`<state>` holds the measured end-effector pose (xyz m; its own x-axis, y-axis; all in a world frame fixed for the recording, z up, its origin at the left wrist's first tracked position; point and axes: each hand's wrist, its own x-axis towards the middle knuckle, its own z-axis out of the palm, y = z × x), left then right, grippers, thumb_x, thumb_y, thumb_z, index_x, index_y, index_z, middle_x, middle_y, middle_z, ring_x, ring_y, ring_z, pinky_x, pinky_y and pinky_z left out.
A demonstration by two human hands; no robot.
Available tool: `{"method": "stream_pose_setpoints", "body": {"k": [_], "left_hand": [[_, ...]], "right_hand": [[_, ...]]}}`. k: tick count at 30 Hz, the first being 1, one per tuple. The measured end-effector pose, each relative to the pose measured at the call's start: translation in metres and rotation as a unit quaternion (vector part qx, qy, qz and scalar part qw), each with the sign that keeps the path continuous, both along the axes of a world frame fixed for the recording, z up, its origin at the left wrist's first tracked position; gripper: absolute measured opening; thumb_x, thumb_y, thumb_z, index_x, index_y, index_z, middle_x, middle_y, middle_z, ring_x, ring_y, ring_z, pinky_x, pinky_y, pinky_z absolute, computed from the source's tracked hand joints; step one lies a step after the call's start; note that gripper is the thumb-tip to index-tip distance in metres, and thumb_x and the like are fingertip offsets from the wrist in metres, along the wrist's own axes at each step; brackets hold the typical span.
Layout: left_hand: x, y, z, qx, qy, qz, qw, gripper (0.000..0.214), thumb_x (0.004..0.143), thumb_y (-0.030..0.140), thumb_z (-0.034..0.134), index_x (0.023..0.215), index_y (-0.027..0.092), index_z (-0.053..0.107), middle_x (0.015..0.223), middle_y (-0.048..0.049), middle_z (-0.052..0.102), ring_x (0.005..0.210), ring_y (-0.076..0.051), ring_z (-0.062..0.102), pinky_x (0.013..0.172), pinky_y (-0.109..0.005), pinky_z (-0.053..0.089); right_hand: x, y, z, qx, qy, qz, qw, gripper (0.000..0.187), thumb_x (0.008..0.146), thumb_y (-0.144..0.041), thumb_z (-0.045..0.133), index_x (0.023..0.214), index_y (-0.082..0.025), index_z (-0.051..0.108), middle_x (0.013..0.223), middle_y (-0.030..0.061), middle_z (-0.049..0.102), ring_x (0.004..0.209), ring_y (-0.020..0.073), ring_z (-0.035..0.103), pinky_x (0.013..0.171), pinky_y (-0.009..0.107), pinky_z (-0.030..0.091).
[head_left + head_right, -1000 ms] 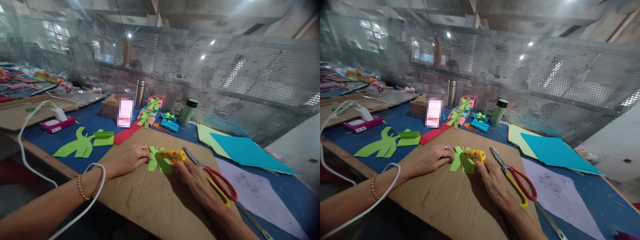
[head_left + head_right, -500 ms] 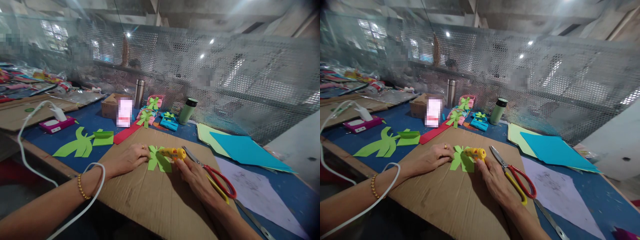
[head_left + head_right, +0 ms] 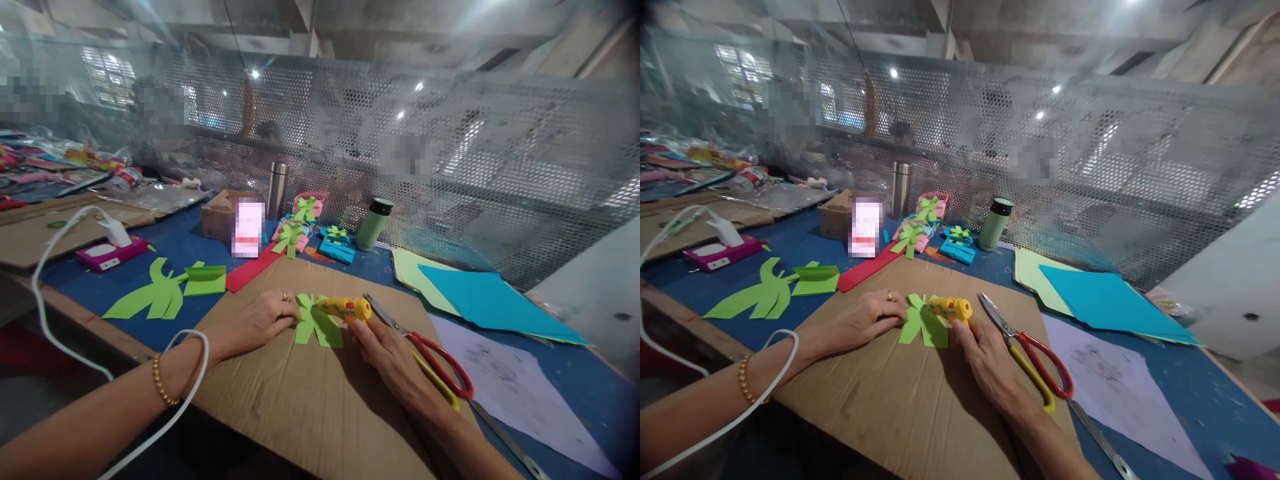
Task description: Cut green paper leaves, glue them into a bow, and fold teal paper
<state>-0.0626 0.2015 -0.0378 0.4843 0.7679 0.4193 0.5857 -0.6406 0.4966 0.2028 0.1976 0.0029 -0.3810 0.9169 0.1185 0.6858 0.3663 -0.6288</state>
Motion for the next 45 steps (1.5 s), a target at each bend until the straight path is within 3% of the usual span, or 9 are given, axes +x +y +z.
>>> {"method": "stream_pose_setpoints", "body": {"k": [6, 12, 18, 22, 27, 32, 38, 45], "left_hand": [[0.0, 0.0, -0.002, -0.001, 0.005, 0.005, 1.0, 0.022, 0.098, 0.022, 0.051, 0.096, 0.021, 0.073, 0.095, -0.0049, 0.067, 0.091, -0.018, 0.06, 0.084, -0.032, 0.045], [0.002, -0.002, 0.003, -0.018, -0.016, 0.005, 1.0, 0.024, 0.098, 0.024, 0.05, 0.096, 0.022, 0.074, 0.095, -0.0051, 0.068, 0.09, -0.018, 0.061, 0.083, -0.031, 0.045], [0.003, -0.002, 0.02, -0.11, -0.053, 0.036, 0.992, 0.022, 0.094, 0.029, 0.054, 0.089, 0.021, 0.074, 0.089, -0.0019, 0.07, 0.084, -0.017, 0.061, 0.076, -0.029, 0.043], [0.001, 0.009, 0.024, -0.155, -0.035, 0.064, 0.985, 0.024, 0.089, 0.032, 0.056, 0.079, 0.018, 0.073, 0.079, -0.0008, 0.069, 0.076, -0.016, 0.059, 0.066, -0.026, 0.04], [0.01, 0.03, 0.027, -0.134, -0.035, 0.046, 0.989, 0.02, 0.084, 0.027, 0.056, 0.078, 0.018, 0.073, 0.066, -0.0012, 0.064, 0.063, -0.015, 0.055, 0.055, -0.026, 0.037], [0.029, 0.037, 0.032, -0.084, -0.039, 0.097, 0.991, 0.027, 0.081, 0.02, 0.056, 0.103, 0.019, 0.071, 0.076, -0.0035, 0.068, 0.065, -0.016, 0.056, 0.055, -0.026, 0.037], [0.034, 0.036, 0.021, -0.154, -0.077, 0.154, 0.973, 0.013, 0.083, 0.023, 0.056, 0.084, 0.017, 0.067, 0.076, -0.004, 0.068, 0.067, -0.016, 0.059, 0.057, -0.027, 0.039], [0.031, 0.031, 0.026, -0.167, -0.077, 0.172, 0.968, 0.013, 0.083, 0.023, 0.056, 0.089, 0.017, 0.066, 0.067, 0.0001, 0.063, 0.061, -0.015, 0.057, 0.054, -0.026, 0.035]], "right_hand": [[0.003, 0.0, -0.002, 0.014, 0.002, -0.017, 1.0, 0.047, 0.1, -0.053, 0.032, 0.069, -0.021, 0.049, 0.07, 0.0003, 0.055, 0.068, 0.0179, 0.052, 0.061, 0.03, 0.04], [0.001, -0.002, 0.002, 0.016, 0.004, 0.01, 1.0, 0.042, 0.1, -0.049, 0.033, 0.078, -0.021, 0.053, 0.074, 0.0006, 0.057, 0.069, 0.018, 0.053, 0.061, 0.029, 0.041], [0.004, 0.0, -0.002, 0.016, 0.015, 0.002, 1.0, 0.045, 0.1, -0.053, 0.032, 0.074, -0.021, 0.052, 0.073, -0.0003, 0.057, 0.068, 0.0174, 0.053, 0.062, 0.029, 0.04], [0.004, 0.001, -0.003, 0.01, 0.009, -0.008, 1.0, 0.046, 0.099, -0.055, 0.034, 0.072, -0.022, 0.052, 0.068, 0.0001, 0.058, 0.065, 0.0181, 0.054, 0.058, 0.029, 0.04], [0.002, -0.001, 0.0, 0.029, 0.026, 0.001, 0.999, 0.044, 0.098, -0.053, 0.036, 0.074, -0.023, 0.058, 0.073, 0.0027, 0.064, 0.068, 0.0213, 0.059, 0.063, 0.032, 0.046], [0.003, 0.0, 0.0, 0.032, 0.029, -0.002, 0.999, 0.047, 0.098, -0.055, 0.035, 0.074, -0.023, 0.061, 0.074, 0.0035, 0.067, 0.071, 0.0227, 0.061, 0.066, 0.033, 0.048], [0.001, -0.002, 0.003, 0.01, 0.011, -0.002, 1.0, 0.044, 0.099, -0.051, 0.034, 0.078, -0.022, 0.06, 0.079, 0.0038, 0.068, 0.074, 0.0221, 0.062, 0.071, 0.034, 0.047], [-0.001, -0.003, 0.006, 0.01, 0.001, -0.019, 1.0, 0.046, 0.099, -0.05, 0.035, 0.067, -0.023, 0.053, 0.068, 0.002, 0.062, 0.067, 0.0203, 0.058, 0.064, 0.032, 0.043]]}}
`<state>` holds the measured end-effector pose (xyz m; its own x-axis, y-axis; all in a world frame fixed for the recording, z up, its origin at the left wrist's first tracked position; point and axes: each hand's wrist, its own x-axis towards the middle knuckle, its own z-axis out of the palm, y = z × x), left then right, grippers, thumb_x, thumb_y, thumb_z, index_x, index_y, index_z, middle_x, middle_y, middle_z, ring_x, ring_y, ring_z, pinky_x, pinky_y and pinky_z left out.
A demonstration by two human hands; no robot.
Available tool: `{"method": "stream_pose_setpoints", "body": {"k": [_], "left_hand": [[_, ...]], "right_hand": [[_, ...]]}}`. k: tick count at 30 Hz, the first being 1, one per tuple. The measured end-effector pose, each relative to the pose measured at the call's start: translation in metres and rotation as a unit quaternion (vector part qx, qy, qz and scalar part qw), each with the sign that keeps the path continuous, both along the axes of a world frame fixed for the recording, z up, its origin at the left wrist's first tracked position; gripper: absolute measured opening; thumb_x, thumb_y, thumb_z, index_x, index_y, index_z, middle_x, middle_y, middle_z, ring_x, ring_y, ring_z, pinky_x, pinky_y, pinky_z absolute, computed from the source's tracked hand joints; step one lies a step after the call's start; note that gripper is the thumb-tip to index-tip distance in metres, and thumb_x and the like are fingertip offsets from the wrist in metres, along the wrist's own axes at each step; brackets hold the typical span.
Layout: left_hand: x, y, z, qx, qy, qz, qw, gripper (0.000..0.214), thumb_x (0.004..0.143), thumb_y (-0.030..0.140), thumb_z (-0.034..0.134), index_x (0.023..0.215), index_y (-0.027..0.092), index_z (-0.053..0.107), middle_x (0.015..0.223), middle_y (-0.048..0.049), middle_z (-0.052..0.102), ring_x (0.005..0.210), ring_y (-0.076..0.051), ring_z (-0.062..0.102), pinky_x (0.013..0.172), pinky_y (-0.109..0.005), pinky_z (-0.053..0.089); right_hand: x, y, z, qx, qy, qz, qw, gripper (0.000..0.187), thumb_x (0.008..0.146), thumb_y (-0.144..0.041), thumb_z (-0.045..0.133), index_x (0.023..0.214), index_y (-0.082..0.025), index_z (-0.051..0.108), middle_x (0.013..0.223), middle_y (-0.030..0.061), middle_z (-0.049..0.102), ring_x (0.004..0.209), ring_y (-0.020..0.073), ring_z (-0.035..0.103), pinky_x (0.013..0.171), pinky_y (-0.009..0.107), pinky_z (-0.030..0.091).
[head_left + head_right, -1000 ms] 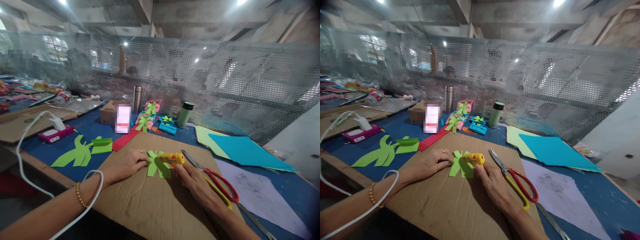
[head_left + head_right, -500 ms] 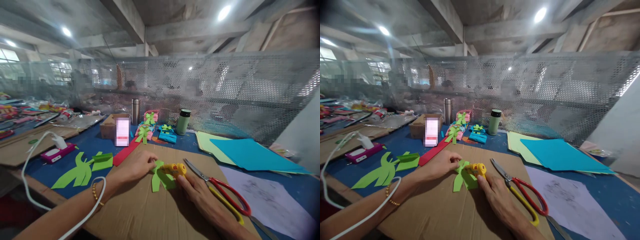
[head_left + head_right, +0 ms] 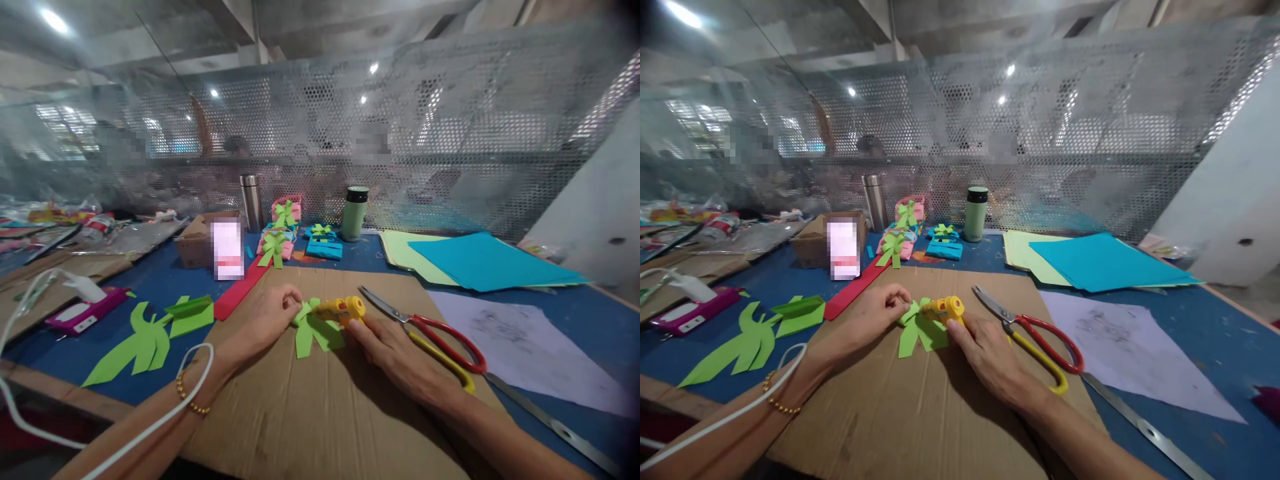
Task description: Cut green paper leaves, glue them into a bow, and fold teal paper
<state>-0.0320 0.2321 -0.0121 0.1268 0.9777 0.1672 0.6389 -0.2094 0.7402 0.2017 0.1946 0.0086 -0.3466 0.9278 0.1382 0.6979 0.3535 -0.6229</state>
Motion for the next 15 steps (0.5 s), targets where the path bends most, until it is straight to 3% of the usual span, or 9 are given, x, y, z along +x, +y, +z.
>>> {"method": "stream_pose_setpoints", "body": {"k": [15], "left_hand": [[-0.0018, 0.0019, -0.0087, 0.032, 0.065, -0.014, 0.997, 0.019, 0.085, 0.025, 0.055, 0.082, 0.018, 0.072, 0.073, -0.002, 0.07, 0.065, -0.015, 0.059, 0.057, -0.027, 0.035]], "right_hand": [[0.0038, 0.0027, -0.0071, -0.018, 0.003, -0.001, 1.0, 0.045, 0.101, -0.049, 0.031, 0.071, -0.021, 0.05, 0.07, 0.0011, 0.058, 0.068, 0.0182, 0.055, 0.063, 0.029, 0.039]]}}
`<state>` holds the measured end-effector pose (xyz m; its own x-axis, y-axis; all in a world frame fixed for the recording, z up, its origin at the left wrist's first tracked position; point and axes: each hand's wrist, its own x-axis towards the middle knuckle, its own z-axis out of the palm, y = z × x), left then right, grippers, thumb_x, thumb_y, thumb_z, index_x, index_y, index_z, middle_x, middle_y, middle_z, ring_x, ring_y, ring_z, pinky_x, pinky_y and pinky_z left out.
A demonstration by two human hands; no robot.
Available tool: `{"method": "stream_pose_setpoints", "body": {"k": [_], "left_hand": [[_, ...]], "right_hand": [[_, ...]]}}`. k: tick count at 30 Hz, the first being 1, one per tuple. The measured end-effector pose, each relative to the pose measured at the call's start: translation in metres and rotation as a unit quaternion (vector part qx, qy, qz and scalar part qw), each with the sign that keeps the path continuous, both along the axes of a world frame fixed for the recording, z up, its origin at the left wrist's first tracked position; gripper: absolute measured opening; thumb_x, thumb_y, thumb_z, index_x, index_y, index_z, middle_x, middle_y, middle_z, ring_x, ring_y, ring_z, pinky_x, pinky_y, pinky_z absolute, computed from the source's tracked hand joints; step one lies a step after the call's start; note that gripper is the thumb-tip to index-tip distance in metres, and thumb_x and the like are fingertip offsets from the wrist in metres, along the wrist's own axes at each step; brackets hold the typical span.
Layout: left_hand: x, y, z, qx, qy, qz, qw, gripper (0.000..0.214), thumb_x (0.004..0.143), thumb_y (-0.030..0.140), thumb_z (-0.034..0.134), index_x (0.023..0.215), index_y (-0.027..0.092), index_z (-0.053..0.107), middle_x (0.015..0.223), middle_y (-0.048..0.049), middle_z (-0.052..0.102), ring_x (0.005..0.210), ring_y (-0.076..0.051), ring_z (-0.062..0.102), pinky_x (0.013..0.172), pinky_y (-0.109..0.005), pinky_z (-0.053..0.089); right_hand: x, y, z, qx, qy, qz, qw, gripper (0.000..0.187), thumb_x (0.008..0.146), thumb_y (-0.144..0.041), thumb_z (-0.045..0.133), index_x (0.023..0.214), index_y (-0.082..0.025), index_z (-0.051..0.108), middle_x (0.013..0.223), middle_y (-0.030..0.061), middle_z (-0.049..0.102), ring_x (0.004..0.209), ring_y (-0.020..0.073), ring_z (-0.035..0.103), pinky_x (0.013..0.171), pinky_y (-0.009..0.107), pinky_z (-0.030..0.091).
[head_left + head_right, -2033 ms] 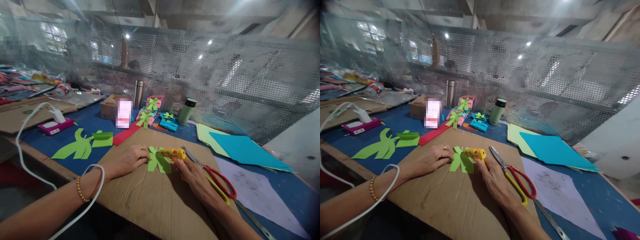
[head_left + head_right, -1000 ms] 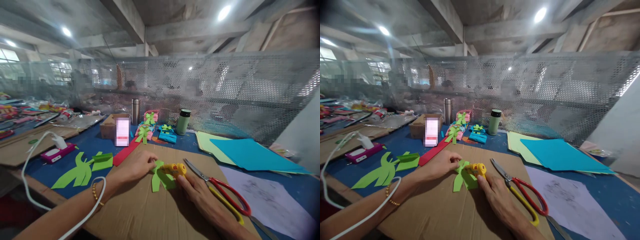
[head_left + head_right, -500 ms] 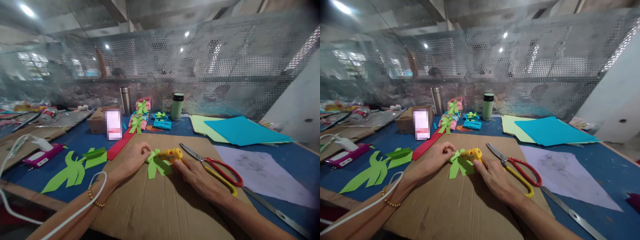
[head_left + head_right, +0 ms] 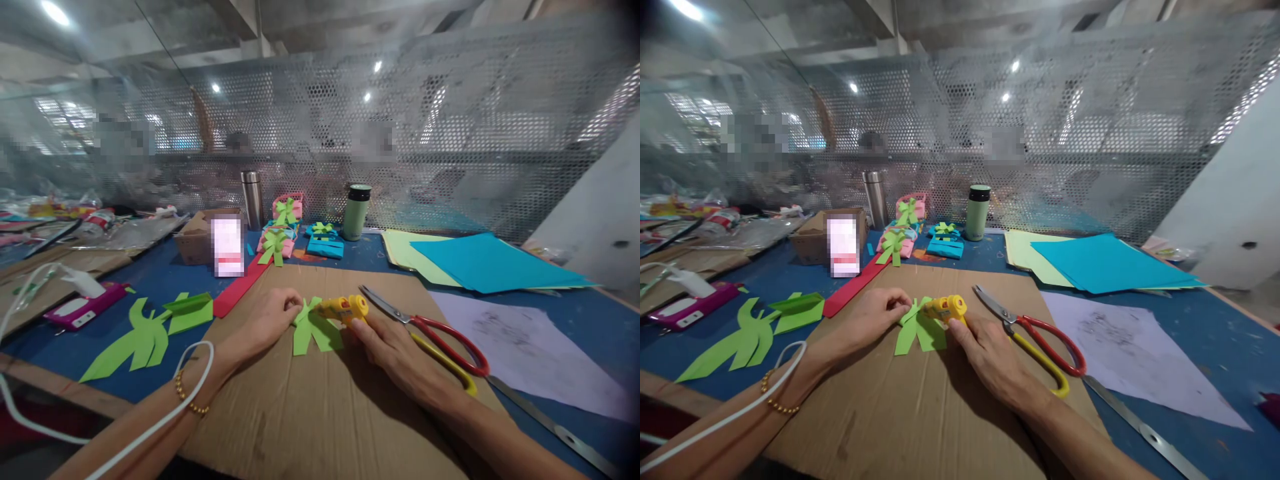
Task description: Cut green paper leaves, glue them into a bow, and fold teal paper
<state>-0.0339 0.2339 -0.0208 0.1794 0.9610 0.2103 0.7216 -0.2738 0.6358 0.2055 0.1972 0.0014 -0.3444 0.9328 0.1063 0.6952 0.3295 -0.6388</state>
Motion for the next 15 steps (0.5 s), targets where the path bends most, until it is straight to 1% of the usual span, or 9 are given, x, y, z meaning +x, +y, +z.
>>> {"method": "stream_pose_setpoints", "body": {"k": [3, 6, 10, 15], "left_hand": [[-0.0007, 0.0013, -0.0019, -0.004, -0.007, -0.004, 1.0, 0.02, 0.085, 0.026, 0.056, 0.085, 0.017, 0.074, 0.08, -0.0037, 0.073, 0.07, -0.017, 0.061, 0.061, -0.028, 0.037], [-0.0008, 0.0009, -0.002, -0.01, -0.012, -0.006, 1.0, 0.02, 0.085, 0.025, 0.056, 0.086, 0.017, 0.074, 0.081, -0.0041, 0.073, 0.071, -0.017, 0.061, 0.062, -0.028, 0.038], [0.0002, -0.0019, 0.001, -0.016, -0.026, -0.031, 0.999, 0.021, 0.086, 0.024, 0.055, 0.087, 0.017, 0.074, 0.083, -0.0042, 0.073, 0.075, -0.018, 0.062, 0.066, -0.029, 0.04], [0.0013, -0.0047, 0.0036, -0.022, -0.033, -0.03, 0.999, 0.02, 0.087, 0.024, 0.053, 0.087, 0.018, 0.072, 0.086, -0.0043, 0.072, 0.078, -0.018, 0.061, 0.067, -0.029, 0.041]], "right_hand": [[0.0001, 0.0002, 0.0, -0.004, 0.006, 0.0, 1.0, 0.045, 0.101, -0.049, 0.031, 0.072, -0.021, 0.05, 0.069, 0.0009, 0.057, 0.068, 0.0185, 0.055, 0.063, 0.029, 0.038], [-0.0007, -0.0012, 0.0027, -0.007, 0.017, -0.004, 1.0, 0.043, 0.1, -0.048, 0.032, 0.073, -0.021, 0.05, 0.071, 0.0011, 0.058, 0.07, 0.0189, 0.055, 0.064, 0.03, 0.039], [-0.0019, -0.0025, 0.0056, -0.016, 0.023, -0.015, 0.999, 0.042, 0.1, -0.049, 0.031, 0.074, -0.021, 0.051, 0.07, 0.0009, 0.058, 0.069, 0.0192, 0.056, 0.065, 0.03, 0.039], [-0.003, -0.0033, 0.008, -0.025, 0.008, -0.007, 1.0, 0.042, 0.099, -0.05, 0.031, 0.075, -0.021, 0.05, 0.075, 0.0018, 0.059, 0.072, 0.02, 0.056, 0.067, 0.031, 0.04]]}}
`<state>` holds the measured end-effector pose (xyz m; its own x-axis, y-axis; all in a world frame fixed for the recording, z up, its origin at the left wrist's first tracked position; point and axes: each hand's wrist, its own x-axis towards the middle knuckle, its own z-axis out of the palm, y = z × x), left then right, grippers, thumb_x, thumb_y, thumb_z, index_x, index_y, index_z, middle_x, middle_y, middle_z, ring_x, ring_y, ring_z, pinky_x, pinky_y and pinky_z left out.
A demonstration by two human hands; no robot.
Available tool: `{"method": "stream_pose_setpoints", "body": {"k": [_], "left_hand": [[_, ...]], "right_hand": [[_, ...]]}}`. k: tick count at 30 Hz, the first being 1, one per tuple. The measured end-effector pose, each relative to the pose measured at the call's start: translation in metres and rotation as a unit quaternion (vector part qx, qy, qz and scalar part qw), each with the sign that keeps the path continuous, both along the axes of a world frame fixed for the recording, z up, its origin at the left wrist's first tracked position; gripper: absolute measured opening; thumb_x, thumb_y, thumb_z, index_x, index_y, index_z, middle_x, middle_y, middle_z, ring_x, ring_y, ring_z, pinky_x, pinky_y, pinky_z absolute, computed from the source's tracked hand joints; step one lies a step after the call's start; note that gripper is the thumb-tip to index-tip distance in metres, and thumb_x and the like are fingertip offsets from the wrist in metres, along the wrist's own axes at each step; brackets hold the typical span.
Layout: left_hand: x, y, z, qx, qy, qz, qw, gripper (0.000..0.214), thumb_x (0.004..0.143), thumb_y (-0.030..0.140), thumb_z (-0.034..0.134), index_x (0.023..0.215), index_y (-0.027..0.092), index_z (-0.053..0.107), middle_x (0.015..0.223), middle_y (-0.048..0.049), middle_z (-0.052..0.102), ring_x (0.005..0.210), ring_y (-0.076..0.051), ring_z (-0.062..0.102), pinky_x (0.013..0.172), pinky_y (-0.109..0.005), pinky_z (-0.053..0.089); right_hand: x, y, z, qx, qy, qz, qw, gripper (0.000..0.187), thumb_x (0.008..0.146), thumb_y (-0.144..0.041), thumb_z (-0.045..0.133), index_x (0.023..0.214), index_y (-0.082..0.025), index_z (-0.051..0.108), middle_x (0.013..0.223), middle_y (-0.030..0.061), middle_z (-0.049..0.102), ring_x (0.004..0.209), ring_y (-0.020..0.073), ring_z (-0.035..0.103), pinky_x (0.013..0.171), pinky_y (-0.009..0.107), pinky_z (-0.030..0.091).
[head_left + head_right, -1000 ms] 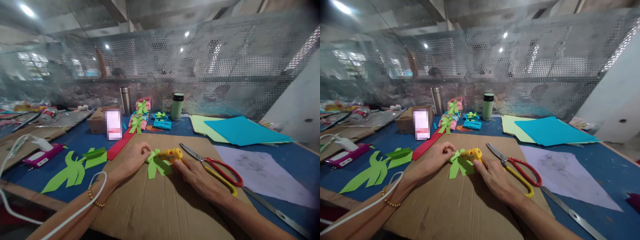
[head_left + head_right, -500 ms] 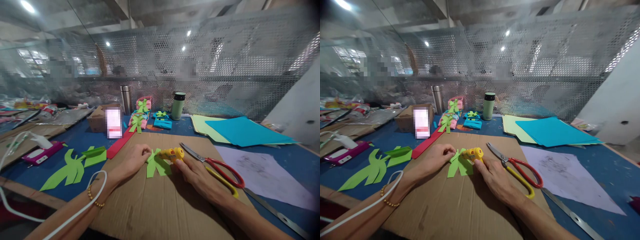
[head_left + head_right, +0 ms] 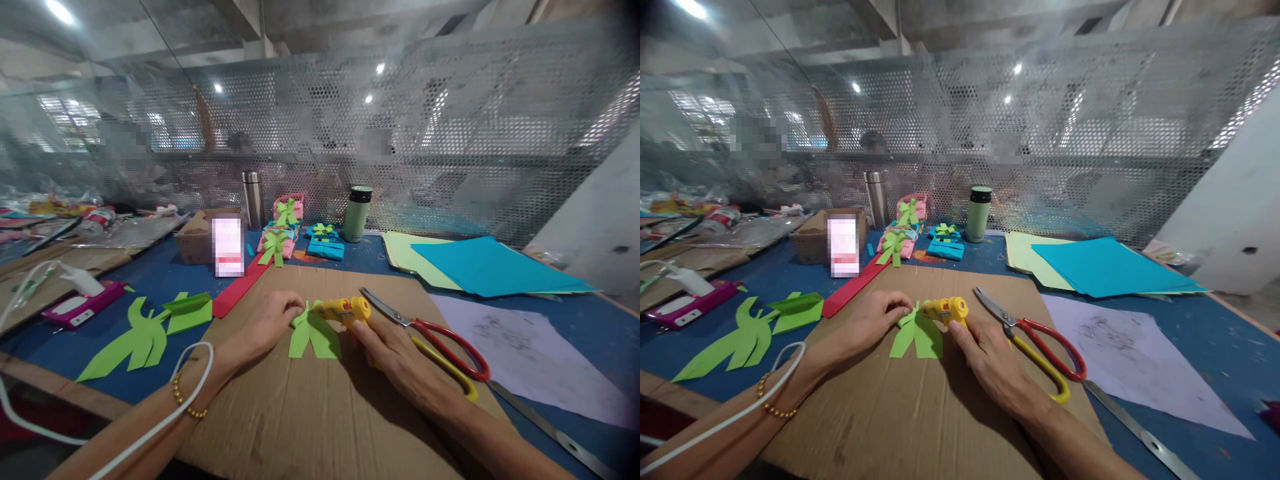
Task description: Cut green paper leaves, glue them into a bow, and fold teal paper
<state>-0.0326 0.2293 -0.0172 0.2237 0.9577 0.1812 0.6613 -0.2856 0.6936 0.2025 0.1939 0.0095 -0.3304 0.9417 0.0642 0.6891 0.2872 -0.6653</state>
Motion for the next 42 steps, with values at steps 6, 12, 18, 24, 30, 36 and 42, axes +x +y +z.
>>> {"method": "stream_pose_setpoints", "body": {"k": [6, 12, 18, 24, 30, 36, 42], "left_hand": [[0.0005, 0.0, 0.0, 0.008, 0.021, 0.034, 0.999, 0.018, 0.085, 0.026, 0.057, 0.094, 0.017, 0.07, 0.073, -0.0009, 0.065, 0.067, -0.016, 0.056, 0.058, -0.027, 0.036], [0.0003, 0.0008, -0.0021, 0.009, 0.007, 0.002, 1.0, 0.019, 0.087, 0.025, 0.054, 0.086, 0.018, 0.072, 0.082, -0.0032, 0.071, 0.074, -0.017, 0.061, 0.063, -0.028, 0.039], [0.0001, 0.0014, -0.0024, 0.017, 0.023, -0.006, 1.0, 0.02, 0.087, 0.023, 0.054, 0.084, 0.017, 0.073, 0.082, -0.0037, 0.072, 0.074, -0.017, 0.062, 0.066, -0.028, 0.04], [0.0007, 0.0003, 0.0003, 0.012, 0.035, -0.011, 0.999, 0.023, 0.088, 0.025, 0.052, 0.086, 0.016, 0.074, 0.083, -0.0046, 0.073, 0.074, -0.017, 0.061, 0.066, -0.028, 0.04], [0.001, -0.0007, 0.002, 0.016, 0.058, -0.006, 0.998, 0.024, 0.088, 0.026, 0.052, 0.088, 0.017, 0.074, 0.082, -0.0042, 0.072, 0.072, -0.017, 0.059, 0.064, -0.028, 0.037], [0.0012, -0.0004, 0.0021, 0.012, 0.06, -0.01, 0.998, 0.025, 0.089, 0.027, 0.051, 0.085, 0.018, 0.074, 0.082, -0.0045, 0.072, 0.074, -0.017, 0.06, 0.066, -0.028, 0.038], [0.0018, -0.0023, 0.0043, 0.013, 0.068, -0.005, 0.998, 0.024, 0.089, 0.025, 0.05, 0.085, 0.017, 0.073, 0.08, -0.0044, 0.072, 0.071, -0.017, 0.059, 0.064, -0.029, 0.036]], "right_hand": [[0.0019, -0.0002, -0.002, 0.01, -0.002, -0.003, 1.0, 0.043, 0.1, -0.051, 0.03, 0.075, -0.021, 0.05, 0.073, 0.0013, 0.058, 0.07, 0.0193, 0.055, 0.064, 0.03, 0.039], [0.0023, 0.0012, -0.0038, 0.032, -0.011, 0.002, 0.999, 0.043, 0.1, -0.049, 0.031, 0.072, -0.022, 0.049, 0.072, 0.0013, 0.06, 0.069, 0.0188, 0.056, 0.064, 0.03, 0.039], [0.0018, -0.0002, -0.0027, 0.032, -0.022, 0.003, 0.999, 0.041, 0.1, -0.048, 0.032, 0.074, -0.022, 0.05, 0.076, 0.003, 0.063, 0.073, 0.0204, 0.058, 0.067, 0.031, 0.042], [0.0013, -0.0004, -0.0021, 0.031, -0.024, 0.003, 0.999, 0.044, 0.101, -0.048, 0.03, 0.074, -0.021, 0.05, 0.074, 0.0026, 0.061, 0.072, 0.0196, 0.058, 0.066, 0.031, 0.042], [0.0024, -0.001, -0.0014, 0.031, -0.006, 0.01, 0.999, 0.046, 0.101, -0.05, 0.03, 0.076, -0.02, 0.053, 0.071, 0.0017, 0.059, 0.069, 0.0186, 0.055, 0.065, 0.031, 0.042], [0.0026, 0.0002, -0.0036, 0.013, -0.024, 0.015, 1.0, 0.046, 0.101, -0.051, 0.03, 0.075, -0.02, 0.052, 0.073, 0.0019, 0.059, 0.07, 0.0189, 0.055, 0.064, 0.031, 0.04], [0.002, 0.0005, -0.0045, 0.003, -0.017, 0.014, 1.0, 0.047, 0.101, -0.052, 0.031, 0.078, -0.02, 0.055, 0.074, 0.002, 0.058, 0.07, 0.0188, 0.054, 0.062, 0.03, 0.04]]}}
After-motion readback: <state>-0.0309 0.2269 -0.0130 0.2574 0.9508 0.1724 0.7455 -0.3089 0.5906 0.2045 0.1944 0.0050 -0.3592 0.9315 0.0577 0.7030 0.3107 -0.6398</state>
